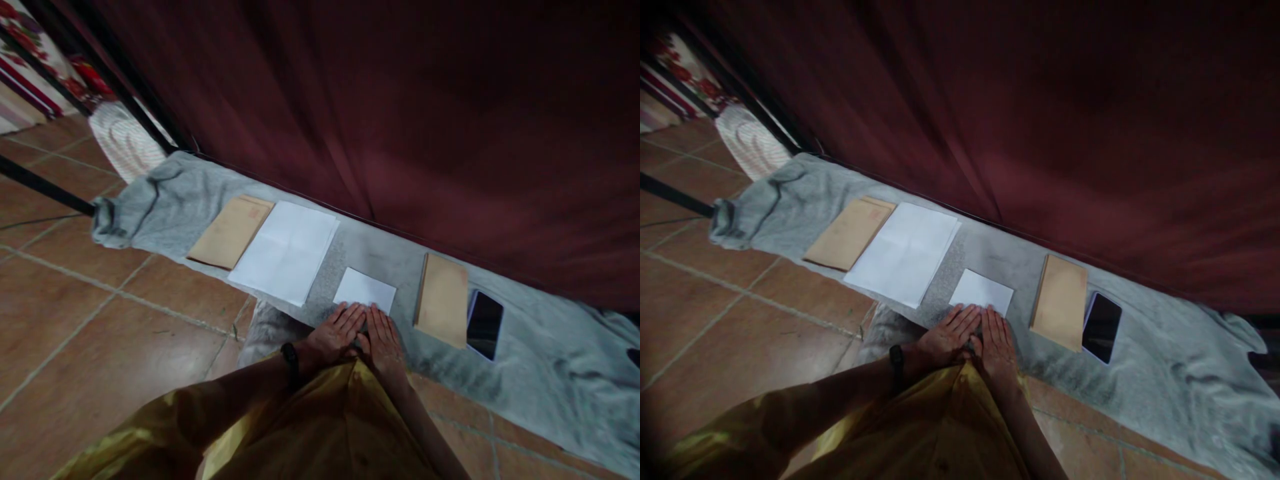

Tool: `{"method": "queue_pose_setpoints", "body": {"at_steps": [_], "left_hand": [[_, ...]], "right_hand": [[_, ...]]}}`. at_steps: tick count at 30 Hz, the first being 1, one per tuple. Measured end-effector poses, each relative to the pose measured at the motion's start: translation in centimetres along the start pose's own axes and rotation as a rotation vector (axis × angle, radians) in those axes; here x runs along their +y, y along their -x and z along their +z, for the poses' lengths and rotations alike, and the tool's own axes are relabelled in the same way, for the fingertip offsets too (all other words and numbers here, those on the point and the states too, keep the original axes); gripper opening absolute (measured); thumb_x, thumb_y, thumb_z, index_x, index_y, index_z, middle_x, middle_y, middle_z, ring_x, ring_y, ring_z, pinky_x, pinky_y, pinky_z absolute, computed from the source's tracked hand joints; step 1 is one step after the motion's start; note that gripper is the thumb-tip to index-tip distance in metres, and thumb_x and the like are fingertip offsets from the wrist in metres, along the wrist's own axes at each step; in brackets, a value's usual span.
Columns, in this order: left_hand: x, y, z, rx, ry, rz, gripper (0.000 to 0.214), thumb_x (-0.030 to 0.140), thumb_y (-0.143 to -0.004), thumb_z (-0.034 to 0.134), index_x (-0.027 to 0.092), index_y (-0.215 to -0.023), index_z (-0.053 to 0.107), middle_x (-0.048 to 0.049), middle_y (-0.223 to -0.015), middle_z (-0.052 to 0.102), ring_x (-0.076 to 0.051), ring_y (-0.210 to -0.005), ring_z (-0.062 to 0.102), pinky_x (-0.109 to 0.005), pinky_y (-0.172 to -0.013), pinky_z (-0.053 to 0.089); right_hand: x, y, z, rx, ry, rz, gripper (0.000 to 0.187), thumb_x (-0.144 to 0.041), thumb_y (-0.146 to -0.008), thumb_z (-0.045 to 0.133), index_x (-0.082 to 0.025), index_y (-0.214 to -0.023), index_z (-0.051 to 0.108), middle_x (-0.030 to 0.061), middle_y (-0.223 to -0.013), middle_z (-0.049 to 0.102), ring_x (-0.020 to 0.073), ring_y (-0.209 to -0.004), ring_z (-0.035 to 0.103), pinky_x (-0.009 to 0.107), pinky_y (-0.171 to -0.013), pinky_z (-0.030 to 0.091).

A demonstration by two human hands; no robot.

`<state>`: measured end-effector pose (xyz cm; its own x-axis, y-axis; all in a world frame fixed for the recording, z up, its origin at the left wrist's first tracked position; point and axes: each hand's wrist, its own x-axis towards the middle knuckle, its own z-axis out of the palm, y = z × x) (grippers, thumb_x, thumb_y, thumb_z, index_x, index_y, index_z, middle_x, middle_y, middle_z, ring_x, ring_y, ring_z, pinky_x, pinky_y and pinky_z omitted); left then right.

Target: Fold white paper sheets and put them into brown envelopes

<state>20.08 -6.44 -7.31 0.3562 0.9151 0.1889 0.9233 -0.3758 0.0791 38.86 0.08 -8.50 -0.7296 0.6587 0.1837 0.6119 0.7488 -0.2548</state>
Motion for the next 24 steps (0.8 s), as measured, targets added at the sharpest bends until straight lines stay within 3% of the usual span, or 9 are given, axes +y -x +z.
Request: {"method": "queue_pose_setpoints", "body": {"at_steps": [10, 14, 19, 21, 24], "left_hand": [[-2.0, 2.5, -0.8, -0.021, -0.013, -0.186, 0.086, 0.064, -0.098, 0.04, 0.001, -0.156, 0.029, -0.0264, -0.159, 0.037, -0.033, -0.151, 0.032, -0.048, -0.123, 0.029], [-2.6, 2.8, -0.8, 0.043, -0.036, -0.261, 0.086, 0.063, -0.098, 0.042, 0.006, -0.159, 0.023, -0.0232, -0.158, 0.042, -0.032, -0.149, 0.038, -0.047, -0.121, 0.033], [-3.2, 2.6, -0.2, 0.119, -0.038, -0.241, 0.076, 0.055, -0.099, 0.045, 0.007, -0.157, 0.033, -0.0225, -0.153, 0.049, -0.032, -0.144, 0.045, -0.046, -0.118, 0.037], [-3.4, 2.5, 0.2, 0.152, -0.031, -0.245, 0.073, 0.054, -0.1, 0.045, 0.008, -0.156, 0.035, -0.0222, -0.151, 0.052, -0.033, -0.141, 0.048, -0.047, -0.116, 0.041], [-3.6, 2.3, 0.7, 0.195, 0.009, -0.266, 0.072, 0.053, -0.1, 0.045, 0.011, -0.157, 0.033, -0.0211, -0.149, 0.054, -0.033, -0.138, 0.052, -0.049, -0.113, 0.045]], "right_hand": [[0.1, 0.9, -0.7, 0.01, 0.024, 0.047, 0.062, -0.04, -0.107, 0.036, -0.016, -0.162, 0.022, 0.0131, -0.162, 0.036, 0.0279, -0.149, 0.037, 0.049, -0.121, 0.033], [0.2, 1.6, -1.1, 0.005, 0.039, 0.072, 0.062, -0.04, -0.106, 0.038, -0.016, -0.162, 0.025, 0.0135, -0.162, 0.036, 0.0283, -0.148, 0.039, 0.048, -0.121, 0.034], [0.6, 1.4, -1.8, 0.026, -0.043, 0.119, 0.055, -0.033, -0.105, 0.039, -0.017, -0.157, 0.036, 0.0136, -0.158, 0.045, 0.0268, -0.144, 0.044, 0.047, -0.117, 0.041], [1.0, 0.3, -2.1, 0.068, -0.103, 0.207, 0.052, -0.03, -0.104, 0.04, -0.017, -0.154, 0.04, 0.0154, -0.151, 0.053, 0.0269, -0.14, 0.05, 0.047, -0.112, 0.046], [1.7, -2.2, -2.3, 0.133, -0.168, 0.453, 0.051, -0.032, -0.103, 0.042, -0.015, -0.151, 0.044, 0.0188, -0.135, 0.063, 0.0288, -0.123, 0.063, 0.044, -0.1, 0.054]]}}
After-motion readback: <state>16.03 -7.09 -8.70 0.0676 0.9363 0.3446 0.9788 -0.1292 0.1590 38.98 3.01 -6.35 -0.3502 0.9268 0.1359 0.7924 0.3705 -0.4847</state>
